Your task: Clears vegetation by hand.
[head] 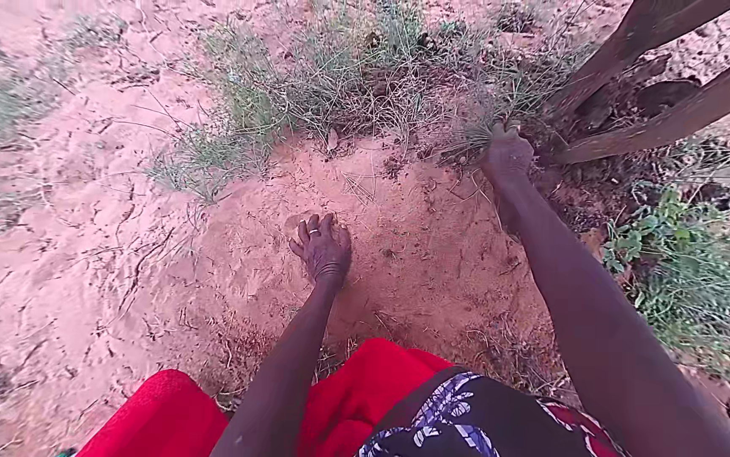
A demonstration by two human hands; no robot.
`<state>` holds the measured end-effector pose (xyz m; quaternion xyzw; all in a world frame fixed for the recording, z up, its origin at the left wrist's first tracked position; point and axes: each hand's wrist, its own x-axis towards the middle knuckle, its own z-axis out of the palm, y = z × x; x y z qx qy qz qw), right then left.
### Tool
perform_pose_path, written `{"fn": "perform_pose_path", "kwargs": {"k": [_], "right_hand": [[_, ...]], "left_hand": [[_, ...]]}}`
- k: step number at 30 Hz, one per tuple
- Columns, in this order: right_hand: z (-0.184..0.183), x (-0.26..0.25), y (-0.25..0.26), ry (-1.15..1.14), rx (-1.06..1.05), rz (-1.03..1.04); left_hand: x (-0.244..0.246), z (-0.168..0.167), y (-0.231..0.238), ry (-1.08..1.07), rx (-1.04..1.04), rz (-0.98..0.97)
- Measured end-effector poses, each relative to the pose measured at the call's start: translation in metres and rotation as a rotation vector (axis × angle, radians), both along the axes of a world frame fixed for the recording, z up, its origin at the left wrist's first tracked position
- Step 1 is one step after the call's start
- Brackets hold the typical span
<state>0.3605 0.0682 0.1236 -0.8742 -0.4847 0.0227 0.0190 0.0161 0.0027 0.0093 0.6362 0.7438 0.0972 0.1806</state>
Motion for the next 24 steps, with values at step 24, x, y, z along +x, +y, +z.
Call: {"fn": "perform_pose_path", "kwargs": {"k": [24], "right_hand": [[-0.039, -0.089, -0.159, 0.404, 0.202, 0.141]], "left_hand": [[-0.001, -0.002, -0.001, -0.045, 0.006, -0.029]]}}
